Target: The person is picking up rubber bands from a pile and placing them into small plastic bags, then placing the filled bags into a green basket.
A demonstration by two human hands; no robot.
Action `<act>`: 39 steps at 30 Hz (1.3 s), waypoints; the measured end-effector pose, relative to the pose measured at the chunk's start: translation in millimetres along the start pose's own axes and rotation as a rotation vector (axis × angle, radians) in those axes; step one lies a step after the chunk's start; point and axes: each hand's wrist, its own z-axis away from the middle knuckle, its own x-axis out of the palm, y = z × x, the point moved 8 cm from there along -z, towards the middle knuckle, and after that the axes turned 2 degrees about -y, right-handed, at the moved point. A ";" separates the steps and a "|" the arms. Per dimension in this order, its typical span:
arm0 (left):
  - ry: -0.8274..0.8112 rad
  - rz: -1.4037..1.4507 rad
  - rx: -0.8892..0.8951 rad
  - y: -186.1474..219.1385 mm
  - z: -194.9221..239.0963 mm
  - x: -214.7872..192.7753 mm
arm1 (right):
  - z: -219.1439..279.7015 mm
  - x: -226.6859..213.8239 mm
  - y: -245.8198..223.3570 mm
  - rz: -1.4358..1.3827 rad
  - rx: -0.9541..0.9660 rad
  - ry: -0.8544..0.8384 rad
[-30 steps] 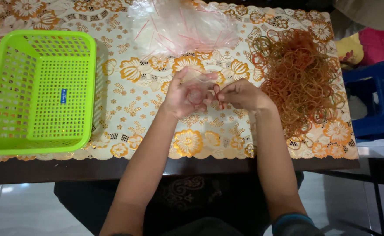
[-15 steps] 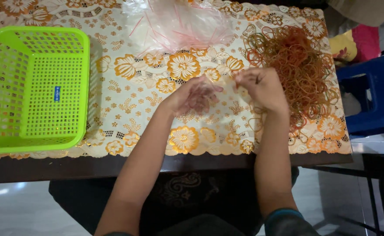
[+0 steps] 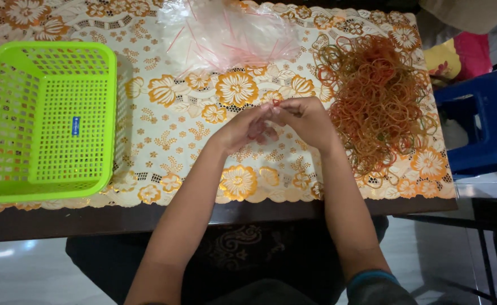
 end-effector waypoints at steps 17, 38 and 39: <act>0.007 -0.219 -0.086 -25.0 -5.2 -17.2 | 14.0 41.1 -4.8 0.129 0.031 -0.535; 0.046 -0.186 -0.077 -20.2 -0.1 -10.4 | 11.7 40.2 -9.1 0.046 -0.012 -0.475; 0.060 -0.171 -0.065 -17.4 1.2 -10.7 | 11.0 35.3 -17.0 0.061 -0.014 -0.458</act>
